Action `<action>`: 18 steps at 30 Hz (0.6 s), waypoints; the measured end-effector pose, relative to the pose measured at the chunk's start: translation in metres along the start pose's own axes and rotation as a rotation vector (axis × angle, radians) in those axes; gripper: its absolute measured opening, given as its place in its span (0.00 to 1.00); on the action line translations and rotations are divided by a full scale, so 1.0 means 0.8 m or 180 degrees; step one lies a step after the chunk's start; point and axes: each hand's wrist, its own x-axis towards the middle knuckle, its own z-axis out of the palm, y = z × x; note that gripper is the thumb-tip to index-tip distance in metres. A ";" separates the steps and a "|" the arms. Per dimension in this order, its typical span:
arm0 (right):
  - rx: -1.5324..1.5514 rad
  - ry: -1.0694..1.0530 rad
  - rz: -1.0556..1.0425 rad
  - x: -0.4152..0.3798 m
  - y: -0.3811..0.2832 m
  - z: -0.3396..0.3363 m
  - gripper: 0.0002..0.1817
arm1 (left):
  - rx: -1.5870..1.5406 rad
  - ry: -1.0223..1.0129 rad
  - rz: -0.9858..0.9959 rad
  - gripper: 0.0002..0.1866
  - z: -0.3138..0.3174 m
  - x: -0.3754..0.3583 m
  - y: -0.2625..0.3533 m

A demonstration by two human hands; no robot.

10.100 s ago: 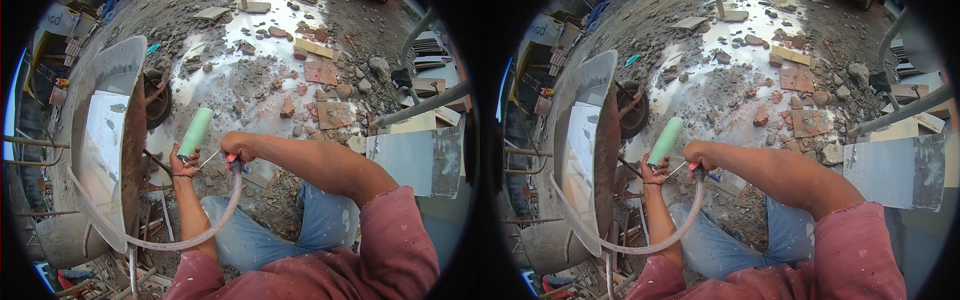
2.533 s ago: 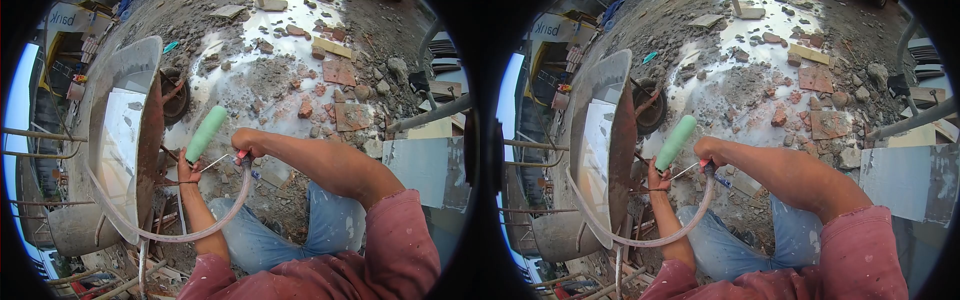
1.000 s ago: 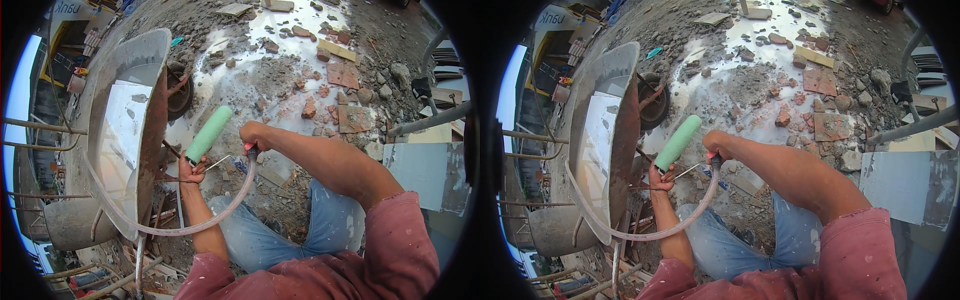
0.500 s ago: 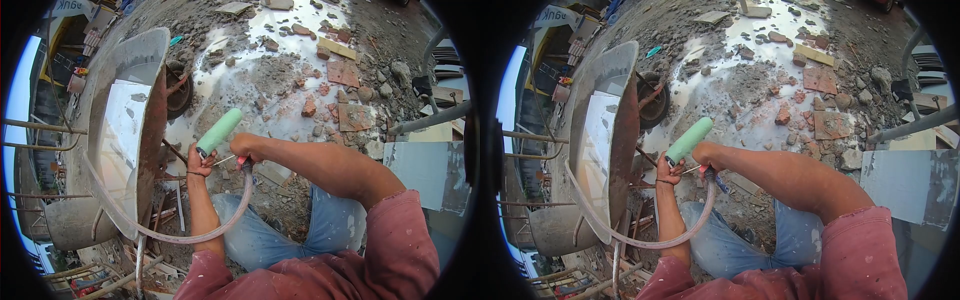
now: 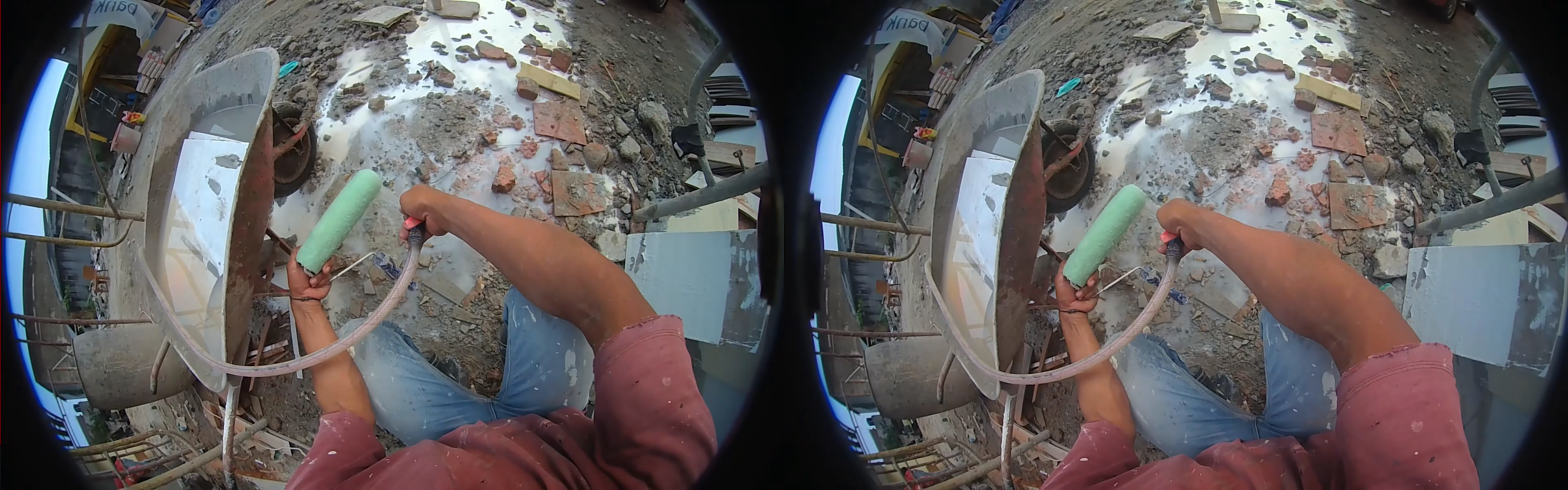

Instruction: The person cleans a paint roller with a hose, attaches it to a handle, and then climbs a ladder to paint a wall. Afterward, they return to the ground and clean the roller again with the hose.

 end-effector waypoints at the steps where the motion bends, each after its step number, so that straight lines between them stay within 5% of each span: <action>1: -0.0094 -0.0062 -0.0039 -0.001 0.000 0.001 0.13 | 0.0078 -0.0020 0.0008 0.32 0.003 -0.001 0.000; 13: -0.0569 -0.0647 -0.0245 -0.063 0.023 0.057 0.08 | 0.0322 0.0136 0.0038 0.26 0.064 0.071 -0.060; 15: -0.0597 -0.0523 -0.0197 -0.059 0.024 0.054 0.09 | 0.0026 0.0674 0.0100 0.22 0.075 0.078 -0.075; 18: -0.0674 -0.0539 -0.0255 -0.050 0.030 0.052 0.09 | 0.0162 0.0279 -0.0053 0.20 0.069 0.079 -0.075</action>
